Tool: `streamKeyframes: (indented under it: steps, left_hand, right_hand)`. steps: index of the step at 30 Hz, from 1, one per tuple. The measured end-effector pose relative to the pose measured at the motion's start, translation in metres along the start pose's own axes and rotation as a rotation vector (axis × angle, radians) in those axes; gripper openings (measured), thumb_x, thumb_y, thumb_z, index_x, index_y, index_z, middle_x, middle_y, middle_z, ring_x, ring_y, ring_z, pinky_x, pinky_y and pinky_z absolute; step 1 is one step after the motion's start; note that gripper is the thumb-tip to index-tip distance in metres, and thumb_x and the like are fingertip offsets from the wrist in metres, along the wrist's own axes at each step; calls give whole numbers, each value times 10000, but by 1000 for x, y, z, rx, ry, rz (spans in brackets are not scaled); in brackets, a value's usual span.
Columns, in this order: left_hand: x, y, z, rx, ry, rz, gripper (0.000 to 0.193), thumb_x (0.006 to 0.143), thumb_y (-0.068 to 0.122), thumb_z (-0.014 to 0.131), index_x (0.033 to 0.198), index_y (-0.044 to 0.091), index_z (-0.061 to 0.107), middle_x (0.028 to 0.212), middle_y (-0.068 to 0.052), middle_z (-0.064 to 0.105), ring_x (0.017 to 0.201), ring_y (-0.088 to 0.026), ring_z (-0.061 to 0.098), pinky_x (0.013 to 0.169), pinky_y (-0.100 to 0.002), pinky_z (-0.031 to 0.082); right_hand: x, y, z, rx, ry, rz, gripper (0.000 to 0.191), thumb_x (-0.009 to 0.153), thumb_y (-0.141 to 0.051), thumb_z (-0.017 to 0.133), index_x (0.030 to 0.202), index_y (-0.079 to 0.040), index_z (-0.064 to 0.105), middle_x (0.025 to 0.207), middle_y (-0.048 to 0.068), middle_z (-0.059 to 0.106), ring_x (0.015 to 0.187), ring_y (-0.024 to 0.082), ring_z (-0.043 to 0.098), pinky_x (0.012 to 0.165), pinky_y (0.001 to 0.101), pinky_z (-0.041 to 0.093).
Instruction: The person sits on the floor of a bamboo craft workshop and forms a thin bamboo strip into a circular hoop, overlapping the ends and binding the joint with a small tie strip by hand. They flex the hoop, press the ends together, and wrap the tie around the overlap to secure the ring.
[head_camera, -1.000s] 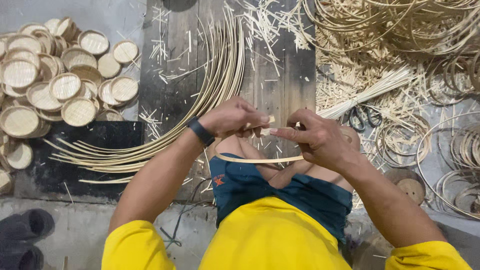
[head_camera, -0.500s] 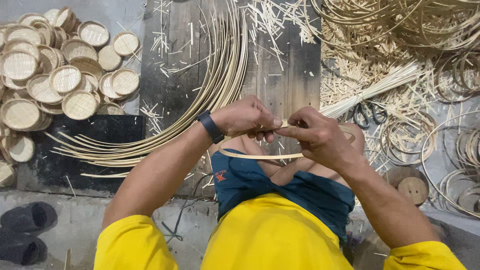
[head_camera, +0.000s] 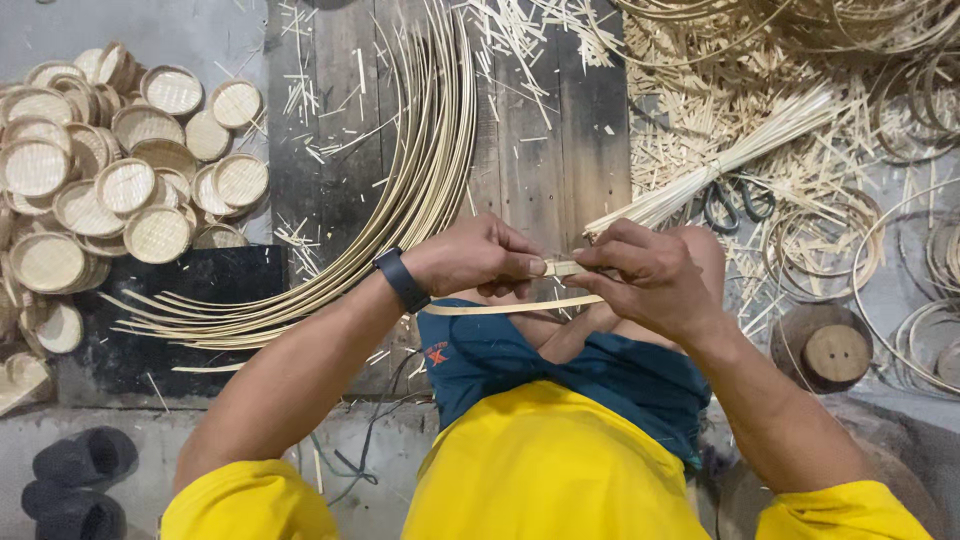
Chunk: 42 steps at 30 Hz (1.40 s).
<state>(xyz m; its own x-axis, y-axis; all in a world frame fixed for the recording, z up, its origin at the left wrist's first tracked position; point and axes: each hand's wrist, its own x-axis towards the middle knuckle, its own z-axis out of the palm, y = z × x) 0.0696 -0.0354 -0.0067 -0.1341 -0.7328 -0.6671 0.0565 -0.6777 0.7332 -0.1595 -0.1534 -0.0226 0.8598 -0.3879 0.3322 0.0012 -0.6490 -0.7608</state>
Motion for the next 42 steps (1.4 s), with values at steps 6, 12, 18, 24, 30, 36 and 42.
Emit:
streamKeyframes:
  steps: [6,12,18,24,30,36,42]
  left_hand:
    - [1,0,9,118,19,-42,239,959,197,688,1018,2,814,660,-23,693,515,-74,532,464,-239,417]
    - [0,0,16,264,21,-48,254,957,251,676,1066,71,819,615,0,651,501,-67,508,451,-243,399]
    - [2,-8,19,279,36,-40,258,949,231,698,1091,53,820,602,14,634,504,-56,491,454,-235,388]
    - [0,-13,13,215,-80,-21,277,963,215,670,1165,65,787,612,22,612,511,-51,477,451,-230,378]
    - [-5,-4,16,384,-25,-63,282,960,249,663,1157,92,791,618,37,632,524,-46,501,479,-228,401]
    - [-7,6,23,391,13,-67,263,976,258,650,981,33,786,649,43,697,557,-32,616,528,-208,492]
    - [-15,16,20,52,-77,158,260,1026,184,644,973,-32,778,659,-1,632,523,-56,464,464,-236,343]
  right_hand:
    - [-2,-2,4,2,-13,-56,216,795,-91,841,977,-28,743,845,65,641,656,171,658,560,298,499]
    - [-6,-6,4,-56,-19,-82,190,785,-85,832,942,-40,734,830,67,638,640,203,649,542,329,498]
    - [-7,-9,5,-87,-36,-76,198,795,-119,840,942,-43,732,818,66,644,646,213,666,534,330,510]
    - [-9,-12,3,-32,-48,-65,214,791,-121,832,971,-52,739,852,67,665,690,228,688,568,334,531]
    - [-10,-12,4,-61,-51,-63,241,790,-134,835,1001,-55,749,844,67,660,691,238,683,559,350,523]
    - [-13,-1,1,-178,-19,-154,238,828,-259,820,954,-73,739,842,61,649,658,207,644,505,331,464]
    - [-8,26,-18,-503,185,-129,591,805,-666,674,778,-76,660,640,49,525,536,215,540,446,362,385]
